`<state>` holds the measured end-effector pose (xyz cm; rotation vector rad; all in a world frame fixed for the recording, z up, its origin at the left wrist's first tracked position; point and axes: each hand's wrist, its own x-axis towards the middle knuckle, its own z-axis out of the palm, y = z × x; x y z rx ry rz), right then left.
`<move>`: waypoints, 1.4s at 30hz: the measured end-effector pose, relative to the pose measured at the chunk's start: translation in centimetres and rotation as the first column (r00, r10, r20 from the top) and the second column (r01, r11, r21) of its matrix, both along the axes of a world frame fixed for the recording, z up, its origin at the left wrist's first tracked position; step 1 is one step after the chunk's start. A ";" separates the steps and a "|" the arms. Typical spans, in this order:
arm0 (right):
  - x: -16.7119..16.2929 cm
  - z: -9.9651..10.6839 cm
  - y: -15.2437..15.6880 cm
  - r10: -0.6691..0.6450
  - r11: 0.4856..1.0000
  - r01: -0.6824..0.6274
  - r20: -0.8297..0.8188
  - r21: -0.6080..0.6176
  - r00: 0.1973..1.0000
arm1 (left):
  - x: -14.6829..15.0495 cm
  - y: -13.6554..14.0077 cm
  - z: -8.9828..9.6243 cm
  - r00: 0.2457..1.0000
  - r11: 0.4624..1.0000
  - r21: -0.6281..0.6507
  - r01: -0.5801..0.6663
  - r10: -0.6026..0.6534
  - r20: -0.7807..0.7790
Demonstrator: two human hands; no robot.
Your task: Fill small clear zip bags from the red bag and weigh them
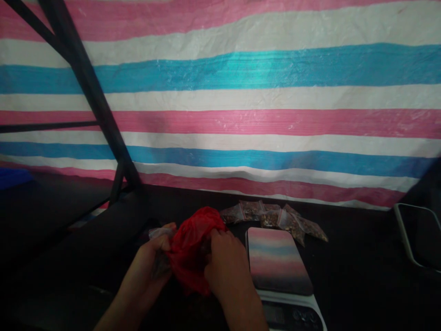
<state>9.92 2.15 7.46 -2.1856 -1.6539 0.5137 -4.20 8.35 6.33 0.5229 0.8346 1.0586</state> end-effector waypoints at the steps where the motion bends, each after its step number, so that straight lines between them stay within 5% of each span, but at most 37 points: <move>1: 0.1 -0.2 0.0 0.003 1.000 -0.002 -0.014 0.005 1.000 | -0.1 0.0 0.1 1.000 1.000 -0.010 -0.007 0.007 -0.006; 10: 0.9 -0.9 -0.2 0.032 0.999 -0.029 -0.153 0.026 0.988 | -0.8 0.8 0.3 0.994 0.994 -0.041 -0.104 0.103 -0.034; 17: -0.1 0.0 0.0 -0.024 0.998 0.027 0.075 -0.052 0.997 | -0.9 0.9 -0.2 0.997 0.996 -0.036 -0.079 0.080 0.007; 27: -0.3 0.2 0.1 0.073 0.997 -0.070 0.109 -0.031 0.991 | -0.8 1.2 -0.5 1.000 0.998 0.053 -0.019 0.019 -0.001; 35: -0.4 -0.1 0.1 0.138 0.990 -0.140 0.080 0.024 0.987 | -1.9 0.2 -0.6 0.986 0.999 0.036 0.037 -0.031 -0.162; 42: -0.3 0.2 -0.3 0.123 0.992 -0.125 0.073 0.024 0.990 | -1.3 -0.4 0.0 0.998 0.999 -0.003 0.033 -0.034 -0.059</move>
